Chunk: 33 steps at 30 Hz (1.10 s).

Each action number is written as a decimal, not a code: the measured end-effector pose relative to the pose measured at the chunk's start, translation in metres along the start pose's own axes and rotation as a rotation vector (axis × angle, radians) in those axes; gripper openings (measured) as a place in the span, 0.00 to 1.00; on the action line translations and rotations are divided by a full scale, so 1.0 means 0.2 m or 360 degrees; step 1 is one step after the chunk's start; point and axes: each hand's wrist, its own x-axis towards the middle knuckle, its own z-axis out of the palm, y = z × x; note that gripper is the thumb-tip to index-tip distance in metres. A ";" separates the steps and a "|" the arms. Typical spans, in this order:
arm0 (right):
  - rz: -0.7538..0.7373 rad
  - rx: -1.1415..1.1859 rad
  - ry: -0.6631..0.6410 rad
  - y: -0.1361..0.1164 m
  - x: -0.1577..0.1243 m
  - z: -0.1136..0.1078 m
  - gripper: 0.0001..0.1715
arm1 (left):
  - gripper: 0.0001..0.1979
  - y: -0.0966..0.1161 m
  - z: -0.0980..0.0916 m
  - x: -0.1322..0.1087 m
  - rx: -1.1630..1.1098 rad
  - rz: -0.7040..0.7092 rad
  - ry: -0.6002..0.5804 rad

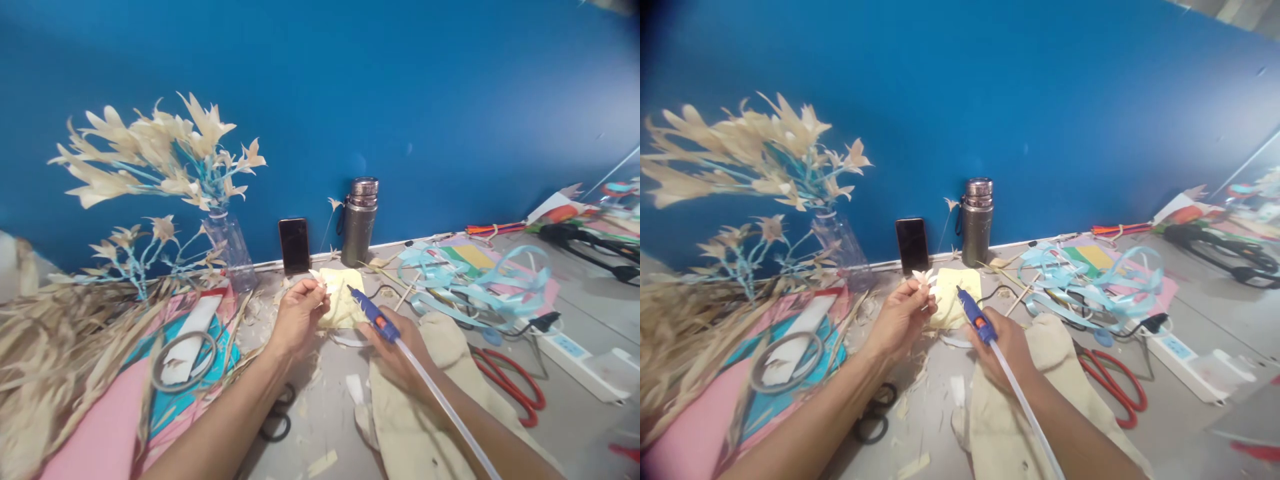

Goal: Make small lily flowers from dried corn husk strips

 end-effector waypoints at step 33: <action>-0.1262 -0.1245 0.0377 -0.28 0.21 0.00 0.14 | 0.14 0.02 0.05 -0.06 0.0276 -0.0027 0.0259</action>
